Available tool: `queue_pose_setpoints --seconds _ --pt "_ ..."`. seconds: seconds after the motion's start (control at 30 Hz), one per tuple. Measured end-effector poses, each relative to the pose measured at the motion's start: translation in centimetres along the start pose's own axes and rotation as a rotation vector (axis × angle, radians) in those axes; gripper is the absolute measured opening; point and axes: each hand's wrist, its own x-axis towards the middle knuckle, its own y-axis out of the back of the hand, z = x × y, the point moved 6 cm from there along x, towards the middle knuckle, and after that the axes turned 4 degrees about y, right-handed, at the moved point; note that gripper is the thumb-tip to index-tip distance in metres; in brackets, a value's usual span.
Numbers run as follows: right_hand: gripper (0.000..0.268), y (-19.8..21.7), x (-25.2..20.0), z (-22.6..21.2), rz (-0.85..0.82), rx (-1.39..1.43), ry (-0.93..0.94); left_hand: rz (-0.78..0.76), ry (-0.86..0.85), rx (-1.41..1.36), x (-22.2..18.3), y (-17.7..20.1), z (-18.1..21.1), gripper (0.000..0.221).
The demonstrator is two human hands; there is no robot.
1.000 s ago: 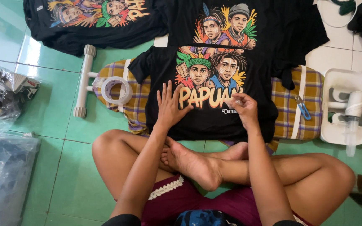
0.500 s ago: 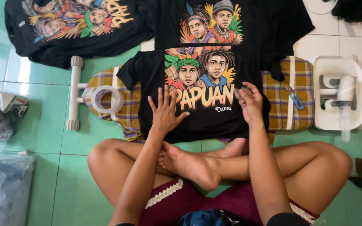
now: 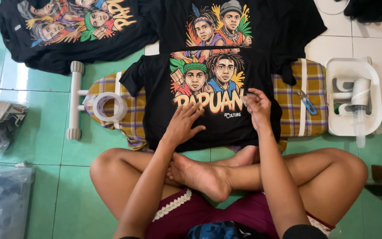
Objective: The person is using adhesive tape to remove lint and small debris from the surface of printed t-shirts laid out on the floor and an ironing board.
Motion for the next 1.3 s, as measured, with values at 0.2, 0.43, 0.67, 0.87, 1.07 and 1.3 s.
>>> queue_pose_setpoints --seconds 0.2,0.43,0.67,0.87,1.07,1.3 --pt "0.032 -0.6 -0.4 -0.6 -0.014 -0.039 0.025 0.209 0.132 -0.028 0.3 0.4 -1.9 0.051" --pt "0.032 -0.5 -0.4 -0.5 -0.027 -0.030 0.039 0.354 0.295 0.006 -0.4 1.6 -3.0 0.034" --pt "0.030 -1.4 -0.8 -1.6 0.008 -0.009 0.019 0.297 0.502 -0.065 -0.8 1.8 -4.3 0.082" --pt "0.031 -1.4 -0.8 -1.5 0.002 -0.013 0.009 0.290 0.555 -0.140 -0.8 1.5 -5.1 0.086" --pt "0.031 -1.2 -0.8 -1.3 -0.009 -0.034 0.001 0.291 0.565 -0.175 -0.8 1.2 -5.5 0.084" --pt "0.029 -1.1 -0.8 -1.2 0.008 -0.038 0.005 0.288 0.552 -0.146 -0.6 1.0 -5.3 0.086"
